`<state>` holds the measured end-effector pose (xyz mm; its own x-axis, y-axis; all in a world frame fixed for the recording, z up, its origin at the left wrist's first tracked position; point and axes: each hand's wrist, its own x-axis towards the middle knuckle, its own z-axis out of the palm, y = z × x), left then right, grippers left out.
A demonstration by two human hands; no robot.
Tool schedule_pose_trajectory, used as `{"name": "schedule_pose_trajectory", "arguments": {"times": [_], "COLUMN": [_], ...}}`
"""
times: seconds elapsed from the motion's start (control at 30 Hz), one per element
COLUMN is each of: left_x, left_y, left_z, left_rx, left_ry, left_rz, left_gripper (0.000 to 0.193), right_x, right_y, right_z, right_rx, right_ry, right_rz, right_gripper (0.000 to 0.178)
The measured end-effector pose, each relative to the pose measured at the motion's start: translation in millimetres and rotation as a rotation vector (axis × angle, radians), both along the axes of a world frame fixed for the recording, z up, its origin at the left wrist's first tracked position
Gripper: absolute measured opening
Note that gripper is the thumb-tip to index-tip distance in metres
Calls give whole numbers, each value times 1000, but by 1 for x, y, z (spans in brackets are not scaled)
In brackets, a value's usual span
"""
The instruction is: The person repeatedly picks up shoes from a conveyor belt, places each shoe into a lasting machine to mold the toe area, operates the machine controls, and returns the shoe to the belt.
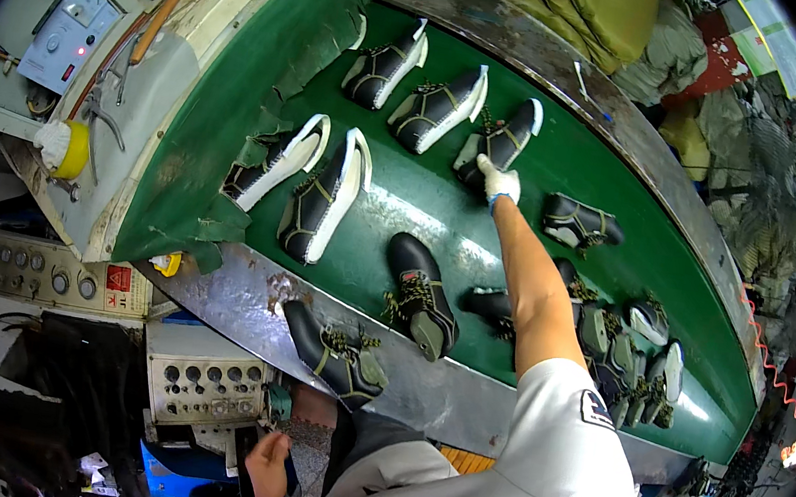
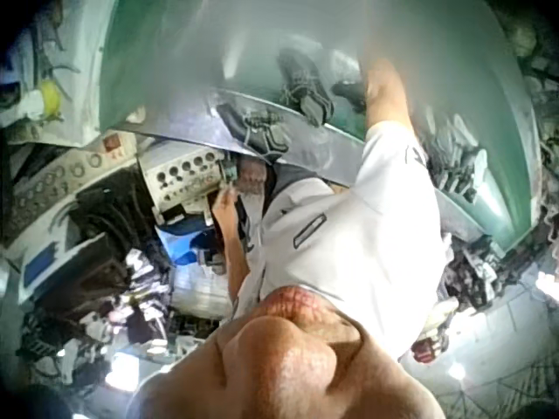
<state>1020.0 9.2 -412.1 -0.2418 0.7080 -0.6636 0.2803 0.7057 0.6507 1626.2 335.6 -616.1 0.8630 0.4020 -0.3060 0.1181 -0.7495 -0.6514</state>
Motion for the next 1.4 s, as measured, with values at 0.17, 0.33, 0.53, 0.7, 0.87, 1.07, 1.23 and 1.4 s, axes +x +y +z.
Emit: {"name": "schedule_pose_trajectory", "arguments": {"times": [0.17, 0.33, 0.53, 0.7, 0.87, 1.07, 1.23, 1.4], "left_x": [4, 17, -12, -44, -146, -248, -281, -293], "left_y": [-15, 16, 79, 134, 84, -5, -53, -72], "left_z": [-4, 12, 62, 133, 143, 152, 155, 123], "left_rx": [-72, 11, 258, 474, 663, 676, 552, 624], "left_ry": [-72, -134, -264, -430, -389, -288, -45, 146], "left_rz": [-43, -19, 42, 31, 341, 703, 822, 1047], "left_gripper": [24, 26, 35, 46, 42, 11, 13, 18], "right_x": [50, -1, -222, -386, -515, -613, -654, -690], "right_y": [19, -36, -164, -197, -220, -259, -277, -293], "right_z": [-35, 43, 189, 224, 288, 314, 300, 292], "right_rx": [380, 756, 1002, 672, 305, 118, -16, -113], "right_ry": [284, 998, 1687, 1646, 1615, 1713, 1688, 1697], "right_rz": [-91, -75, 112, 224, 938, 1225, 1326, 1284], "right_gripper": [50, 39, 60, 44, 54, 80, 63, 48]}}
